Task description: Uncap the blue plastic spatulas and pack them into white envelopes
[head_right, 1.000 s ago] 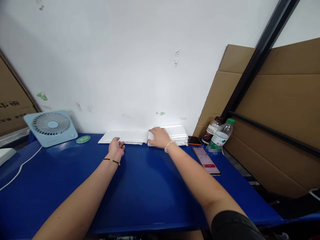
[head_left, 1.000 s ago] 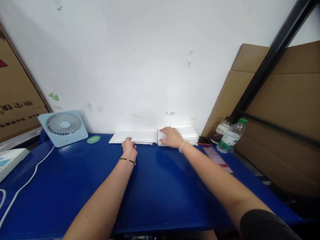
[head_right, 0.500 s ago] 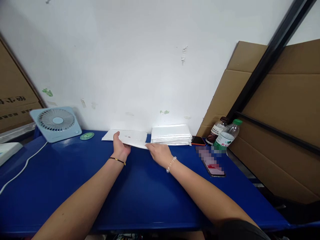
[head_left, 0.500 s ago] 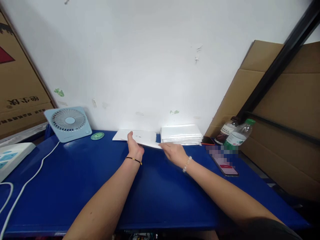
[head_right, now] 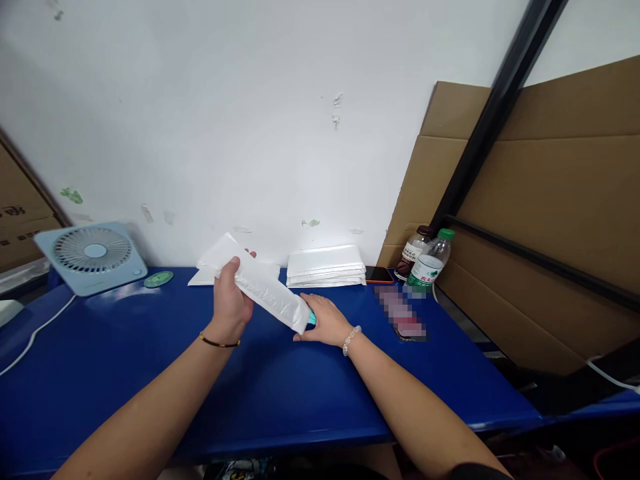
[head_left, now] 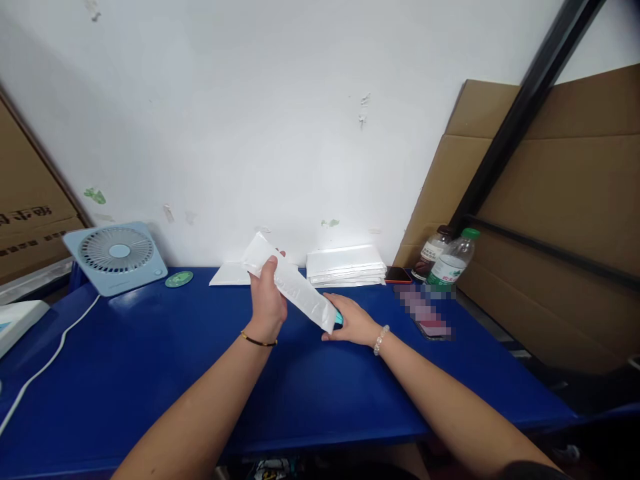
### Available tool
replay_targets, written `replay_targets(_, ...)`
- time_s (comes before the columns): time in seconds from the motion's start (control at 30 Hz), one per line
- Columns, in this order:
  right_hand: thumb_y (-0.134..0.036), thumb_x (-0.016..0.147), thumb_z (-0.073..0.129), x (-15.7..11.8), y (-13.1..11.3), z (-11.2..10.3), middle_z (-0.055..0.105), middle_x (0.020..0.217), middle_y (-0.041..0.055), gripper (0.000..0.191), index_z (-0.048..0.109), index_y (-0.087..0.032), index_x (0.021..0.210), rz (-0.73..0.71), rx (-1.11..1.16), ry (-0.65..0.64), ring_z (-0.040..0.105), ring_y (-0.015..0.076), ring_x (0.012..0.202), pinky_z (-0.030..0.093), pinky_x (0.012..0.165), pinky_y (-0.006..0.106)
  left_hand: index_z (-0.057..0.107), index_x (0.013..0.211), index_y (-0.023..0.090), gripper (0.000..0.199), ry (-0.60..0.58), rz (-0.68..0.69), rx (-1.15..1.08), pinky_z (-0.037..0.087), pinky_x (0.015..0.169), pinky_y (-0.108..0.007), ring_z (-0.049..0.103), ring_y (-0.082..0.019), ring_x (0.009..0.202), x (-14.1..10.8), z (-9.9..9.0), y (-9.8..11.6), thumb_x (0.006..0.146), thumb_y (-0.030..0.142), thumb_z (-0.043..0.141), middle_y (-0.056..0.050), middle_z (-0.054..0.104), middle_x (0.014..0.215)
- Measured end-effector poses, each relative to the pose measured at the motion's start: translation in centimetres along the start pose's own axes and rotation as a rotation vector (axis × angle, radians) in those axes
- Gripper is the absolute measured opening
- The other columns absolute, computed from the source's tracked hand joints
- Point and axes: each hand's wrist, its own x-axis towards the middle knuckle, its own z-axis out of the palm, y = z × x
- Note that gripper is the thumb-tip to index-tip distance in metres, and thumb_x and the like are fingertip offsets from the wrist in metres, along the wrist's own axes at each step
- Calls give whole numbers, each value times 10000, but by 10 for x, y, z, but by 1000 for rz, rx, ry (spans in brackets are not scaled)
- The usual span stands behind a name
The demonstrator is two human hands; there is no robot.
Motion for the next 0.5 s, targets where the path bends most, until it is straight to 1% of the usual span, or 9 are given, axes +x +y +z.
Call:
replay_targets(0.07, -591, 703, 664, 1, -3, 0, 484, 1368, 100, 789, 424, -245, 1370, -24, -33, 1, 366, 327, 1309, 285, 1072, 507, 574, 1034, 217, 350, 6, 37, 26, 461, 900, -353, 612, -201, 997, 5, 2, 11, 718, 335, 665, -32, 661, 982)
replay_targets(0.13, -572, 779, 598, 1, -6, 0, 500, 1357, 85, 656, 472, -249, 1336, -30, -77, -12, 360, 322, 1313, 291, 1074, 500, 574, 1018, 202, 350, 0, 64, 51, 468, 892, -350, 620, -201, 969, 11, 4, 25, 708, 336, 666, -32, 663, 951)
replay_targets(0.23, -564, 829, 538, 1, -6, -1, 496, 1361, 87, 580, 506, -243, 1311, -40, -134, -26, 361, 313, 1312, 305, 1074, 487, 576, 988, 183, 335, -20, 63, 98, 490, 869, -347, 633, -198, 912, 20, 5, 49, 701, 337, 656, -21, 650, 875)
replay_targets(0.33, -548, 871, 480, 1, -7, -3, 486, 1371, 80, 525, 515, -253, 1304, -60, -157, -43, 359, 299, 1315, 316, 1075, 480, 580, 967, 177, 305, -13, 109, 155, 509, 853, -335, 637, -190, 895, 24, 8, 75, 713, 338, 630, -14, 633, 854)
replay_targets(0.4, -538, 885, 461, 1, -7, -4, 477, 1379, 81, 515, 509, -254, 1312, -65, -168, -57, 349, 300, 1323, 314, 1077, 486, 586, 961, 186, 291, -36, 176, 208, 515, 846, -326, 637, -185, 898, 25, 10, 91, 716, 339, 623, -13, 636, 871)
replay_targets(0.5, -533, 893, 449, 0, -7, -5, 454, 1400, 86, 523, 488, -258, 1335, -69, -174, -78, 314, 300, 1346, 305, 1086, 492, 589, 983, 206, 298, -130, 317, 326, 509, 868, -341, 630, -189, 925, 28, 11, 107, 728, 354, 632, -13, 648, 929)
